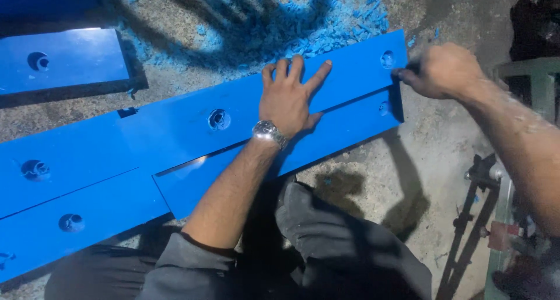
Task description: Deburring holes in blue plastic industrial parts using a hand tool while sitting on a workshop floor.
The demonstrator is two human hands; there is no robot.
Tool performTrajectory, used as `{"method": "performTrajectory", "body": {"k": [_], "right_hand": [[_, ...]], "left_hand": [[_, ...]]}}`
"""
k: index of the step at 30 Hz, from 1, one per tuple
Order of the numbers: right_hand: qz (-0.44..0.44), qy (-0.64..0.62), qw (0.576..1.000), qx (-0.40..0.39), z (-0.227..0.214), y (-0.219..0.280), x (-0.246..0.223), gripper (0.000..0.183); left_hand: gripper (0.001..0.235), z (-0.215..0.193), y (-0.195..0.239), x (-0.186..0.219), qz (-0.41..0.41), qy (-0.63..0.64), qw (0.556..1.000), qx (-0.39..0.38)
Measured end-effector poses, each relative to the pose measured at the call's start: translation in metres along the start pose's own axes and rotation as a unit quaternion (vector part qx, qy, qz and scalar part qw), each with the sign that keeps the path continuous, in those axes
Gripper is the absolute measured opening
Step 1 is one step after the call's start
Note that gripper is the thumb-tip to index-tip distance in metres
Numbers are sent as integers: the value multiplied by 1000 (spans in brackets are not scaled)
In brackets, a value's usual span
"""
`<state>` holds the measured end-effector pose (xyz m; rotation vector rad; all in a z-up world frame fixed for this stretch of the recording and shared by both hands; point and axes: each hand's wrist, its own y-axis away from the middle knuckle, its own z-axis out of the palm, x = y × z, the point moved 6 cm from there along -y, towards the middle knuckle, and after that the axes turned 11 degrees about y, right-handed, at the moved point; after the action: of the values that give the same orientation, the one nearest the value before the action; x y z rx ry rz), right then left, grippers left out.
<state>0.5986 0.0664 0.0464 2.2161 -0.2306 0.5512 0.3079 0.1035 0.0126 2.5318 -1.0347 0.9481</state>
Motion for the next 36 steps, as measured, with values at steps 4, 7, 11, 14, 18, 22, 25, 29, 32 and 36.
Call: {"method": "performTrajectory", "body": {"k": [4, 7, 11, 14, 18, 22, 25, 29, 32, 36], "right_hand": [[-36, 46, 997, 43, -8, -25, -14, 44], [-51, 99, 991, 68, -27, -45, -25, 41], [-4, 72, 993, 95, -50, -68, -14, 54], [20, 46, 994, 93, -27, -90, 17, 62], [82, -13, 996, 32, -23, -62, 34, 66], [71, 18, 996, 53, -43, -28, 37, 67], [34, -210, 974, 84, -81, 1, 18, 50], [-124, -160, 951, 235, -111, -29, -67, 43], [-212, -169, 937, 221, -142, -43, -163, 45], [-344, -114, 913, 186, -172, -69, -301, 35]], "left_hand": [[107, 0, -4, 0, 1, -20, 1000, -16], [104, 2, 1, -1, 6, -5, 1000, -16], [101, 1, -2, -2, 20, -11, 1000, -4], [100, 3, 0, -3, 22, -3, 1000, -5], [99, 2, 0, -4, 18, 13, 1000, 11], [98, 1, 0, -3, 2, 11, 1000, 9], [96, -4, 11, -11, -9, 61, 997, 49], [83, -31, 64, -31, 7, 107, 989, 99], [78, -70, 116, -56, -18, 101, 987, 121], [71, -124, 184, -88, -66, 46, 987, 138]]}}
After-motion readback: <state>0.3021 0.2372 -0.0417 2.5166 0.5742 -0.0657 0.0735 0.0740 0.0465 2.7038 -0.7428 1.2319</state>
